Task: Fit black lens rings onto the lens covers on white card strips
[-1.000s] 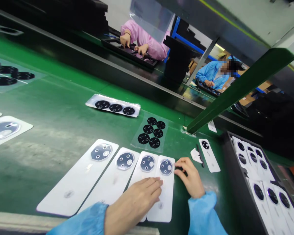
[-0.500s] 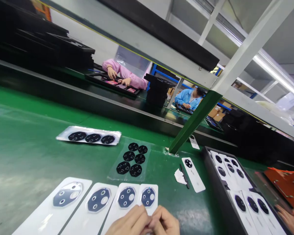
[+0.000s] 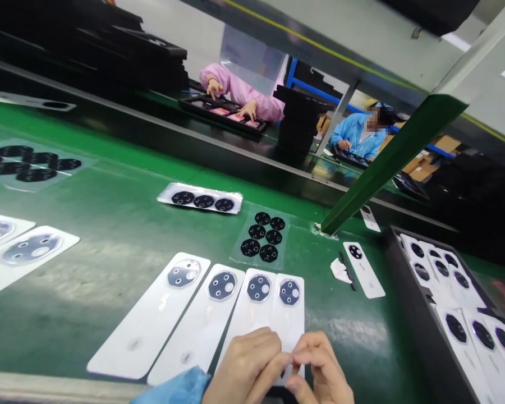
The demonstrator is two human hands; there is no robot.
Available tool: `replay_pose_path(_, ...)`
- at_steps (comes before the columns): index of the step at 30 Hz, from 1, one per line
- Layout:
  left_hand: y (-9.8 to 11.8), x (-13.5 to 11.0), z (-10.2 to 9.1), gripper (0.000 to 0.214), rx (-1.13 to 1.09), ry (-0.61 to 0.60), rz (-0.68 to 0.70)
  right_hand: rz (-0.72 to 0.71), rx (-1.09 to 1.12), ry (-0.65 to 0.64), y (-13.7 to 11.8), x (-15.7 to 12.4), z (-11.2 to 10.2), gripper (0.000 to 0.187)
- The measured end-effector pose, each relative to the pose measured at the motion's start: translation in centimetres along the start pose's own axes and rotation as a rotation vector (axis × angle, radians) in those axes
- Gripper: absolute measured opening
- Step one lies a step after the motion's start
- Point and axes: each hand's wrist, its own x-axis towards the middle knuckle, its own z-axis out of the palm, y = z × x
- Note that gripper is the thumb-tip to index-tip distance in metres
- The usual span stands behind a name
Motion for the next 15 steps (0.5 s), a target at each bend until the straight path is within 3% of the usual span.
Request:
replay_pose_path(4, 0.3, 0.4, 0.5, 0.043, -0.296, -0.080, -0.287, 0.004, -0.075, 0.036, 0.0, -0.4, 0.0, 0.005)
replay_pose_path(6, 0.4, 0.5, 1.0, 0.047, -0.409, -0.122, -0.402, -0.063, -0.126, 0.076, 0.2, -0.3, -0.1, 0.002)
replay_pose_path(10, 0.5, 0.8, 1.9, 0.053, -0.568, -0.134, -0.530, -0.177, -0.171, 0.116, 0.5, 0.1, -0.2, 0.006)
replay_pose_path(15, 0.3, 1.2, 2.5, 0.055, -0.676, -0.136, -0.594, -0.143, -0.168, 0.104, 0.4, 0.5, -0.6, 0.010)
